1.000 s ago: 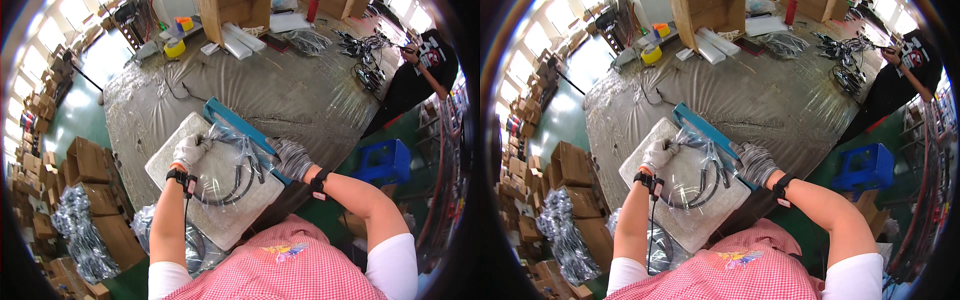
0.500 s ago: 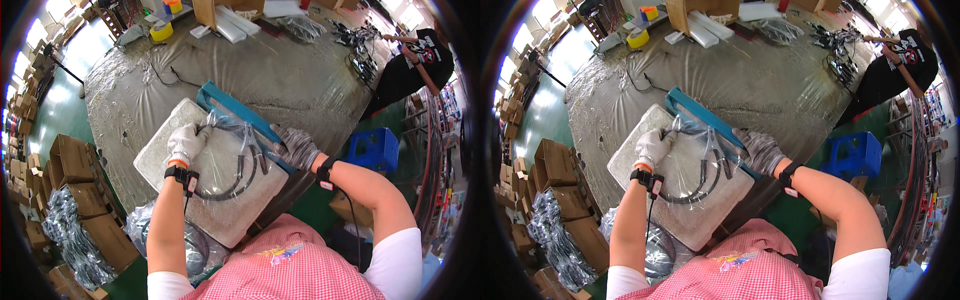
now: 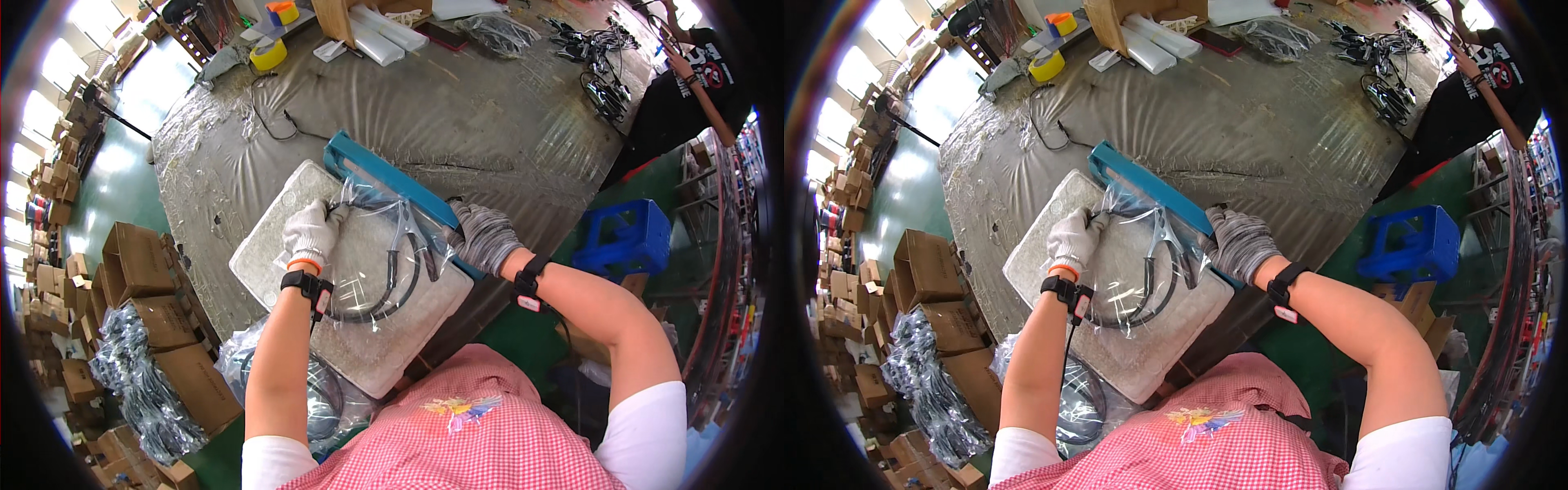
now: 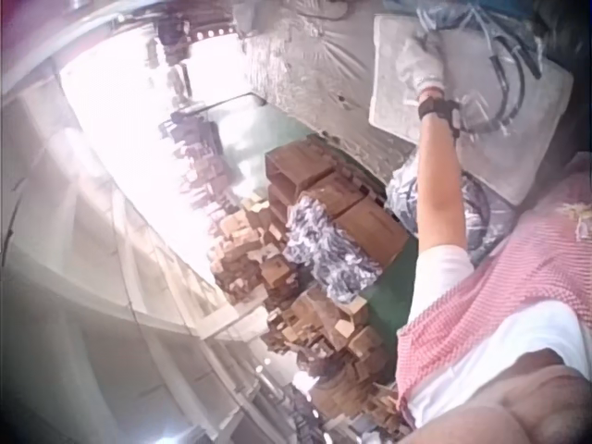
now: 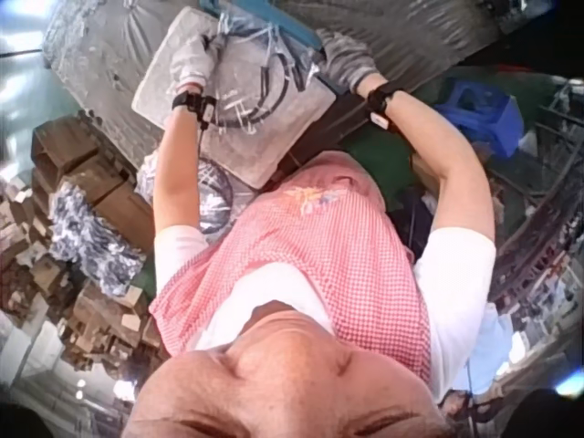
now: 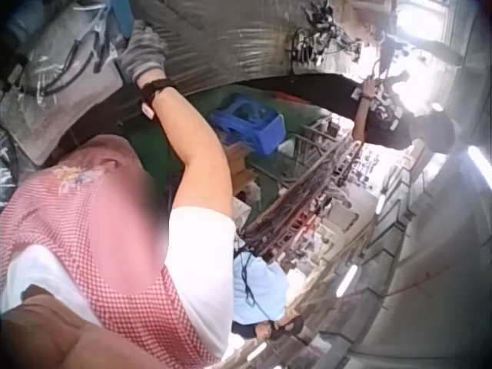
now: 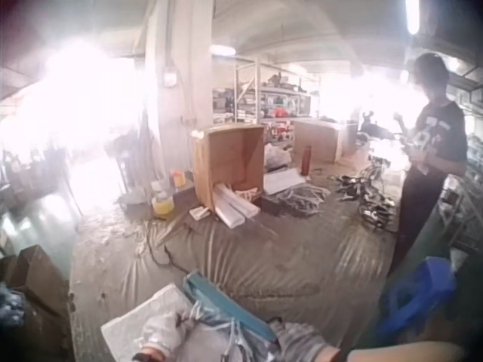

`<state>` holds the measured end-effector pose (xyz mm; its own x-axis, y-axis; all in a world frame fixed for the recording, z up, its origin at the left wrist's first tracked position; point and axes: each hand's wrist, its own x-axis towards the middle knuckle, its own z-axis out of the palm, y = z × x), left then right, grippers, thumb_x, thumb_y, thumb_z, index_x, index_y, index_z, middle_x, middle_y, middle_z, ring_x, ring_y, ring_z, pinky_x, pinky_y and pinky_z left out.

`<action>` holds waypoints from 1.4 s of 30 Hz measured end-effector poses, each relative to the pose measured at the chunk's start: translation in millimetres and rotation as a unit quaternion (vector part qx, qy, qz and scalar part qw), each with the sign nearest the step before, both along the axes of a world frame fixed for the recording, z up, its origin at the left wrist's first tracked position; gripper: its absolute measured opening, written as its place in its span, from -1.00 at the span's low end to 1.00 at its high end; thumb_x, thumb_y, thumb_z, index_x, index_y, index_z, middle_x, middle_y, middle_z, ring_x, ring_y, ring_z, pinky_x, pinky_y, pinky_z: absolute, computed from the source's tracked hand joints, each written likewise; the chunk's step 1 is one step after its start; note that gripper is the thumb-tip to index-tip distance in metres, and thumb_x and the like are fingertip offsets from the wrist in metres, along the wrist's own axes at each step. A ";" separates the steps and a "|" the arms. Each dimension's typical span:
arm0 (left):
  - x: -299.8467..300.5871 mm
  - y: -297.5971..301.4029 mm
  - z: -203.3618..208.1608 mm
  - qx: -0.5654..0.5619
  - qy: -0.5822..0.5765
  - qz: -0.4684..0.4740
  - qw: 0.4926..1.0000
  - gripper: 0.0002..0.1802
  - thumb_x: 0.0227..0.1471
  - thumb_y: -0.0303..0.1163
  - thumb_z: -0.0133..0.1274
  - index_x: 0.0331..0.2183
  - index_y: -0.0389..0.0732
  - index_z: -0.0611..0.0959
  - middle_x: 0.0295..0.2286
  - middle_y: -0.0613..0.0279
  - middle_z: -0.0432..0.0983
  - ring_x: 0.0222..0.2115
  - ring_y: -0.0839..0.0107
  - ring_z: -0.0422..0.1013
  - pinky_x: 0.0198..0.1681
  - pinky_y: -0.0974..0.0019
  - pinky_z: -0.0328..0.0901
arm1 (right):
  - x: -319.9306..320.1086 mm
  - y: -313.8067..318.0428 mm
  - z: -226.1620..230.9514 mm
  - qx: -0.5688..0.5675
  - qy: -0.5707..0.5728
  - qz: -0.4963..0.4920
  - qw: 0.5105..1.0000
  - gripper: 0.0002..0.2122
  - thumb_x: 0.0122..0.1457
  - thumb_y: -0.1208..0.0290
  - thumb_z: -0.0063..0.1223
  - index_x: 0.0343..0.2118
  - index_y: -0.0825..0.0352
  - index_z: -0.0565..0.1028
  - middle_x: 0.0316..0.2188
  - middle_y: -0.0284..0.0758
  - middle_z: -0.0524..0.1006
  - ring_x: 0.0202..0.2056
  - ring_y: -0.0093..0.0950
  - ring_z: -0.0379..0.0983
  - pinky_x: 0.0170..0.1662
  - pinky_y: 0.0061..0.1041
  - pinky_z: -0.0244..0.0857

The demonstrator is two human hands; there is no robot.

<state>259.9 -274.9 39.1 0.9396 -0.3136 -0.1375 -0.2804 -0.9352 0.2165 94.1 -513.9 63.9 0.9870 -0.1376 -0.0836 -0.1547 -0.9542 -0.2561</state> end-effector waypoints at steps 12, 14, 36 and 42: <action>-3.6 -18.9 1.8 0.082 -0.004 0.044 0.996 -0.59 0.01 0.02 -0.01 -0.28 -0.12 0.58 -0.37 -0.03 0.55 -0.30 -0.03 0.46 -0.23 0.05 0.33 | -2.2 -11.6 -6.3 0.081 -0.050 0.031 0.995 -0.52 0.12 0.12 -0.09 -0.07 0.49 0.36 -0.27 -0.01 0.47 -0.24 -0.14 0.43 -0.14 -0.23 0.31; -1.6 -18.6 3.0 0.094 0.022 0.045 0.994 -0.57 0.01 0.02 -0.01 -0.25 -0.14 0.56 -0.34 -0.05 0.55 -0.28 -0.04 0.45 -0.21 0.06 0.33 | -0.4 -9.9 -10.6 0.072 -0.041 0.037 0.996 -0.51 0.12 0.12 -0.10 -0.08 0.51 0.36 -0.25 0.00 0.46 -0.22 -0.14 0.43 -0.13 -0.22 0.31; -227.9 84.0 209.8 -0.098 -0.026 0.008 0.995 -0.80 -0.13 -0.45 0.18 -0.35 -0.19 0.57 -0.52 0.22 0.52 -0.51 0.37 0.47 -0.40 0.36 0.34 | -61.1 74.5 103.3 0.241 -0.399 0.295 0.834 -0.31 -0.16 0.22 0.31 0.10 0.19 0.30 -0.14 -0.12 0.36 -0.10 -0.22 0.32 -0.08 -0.21 0.21; -213.9 151.6 243.0 0.039 -0.462 0.071 0.883 -0.83 -0.13 -0.30 0.19 -0.43 -0.15 0.62 -0.48 0.18 0.55 -0.45 0.20 0.48 -0.38 0.26 0.35 | -22.2 208.2 78.8 0.680 0.105 0.187 0.701 -0.76 0.14 0.29 0.11 -0.33 0.41 0.48 -0.63 -0.45 0.46 -0.57 -0.67 0.37 -0.49 -0.63 0.28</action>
<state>46.0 -123.3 282.1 0.6915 -0.2064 0.6923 -0.1815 -0.9772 -0.1100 72.0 -305.7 142.8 0.8793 0.4749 -0.0360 -0.1299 0.1664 -0.9775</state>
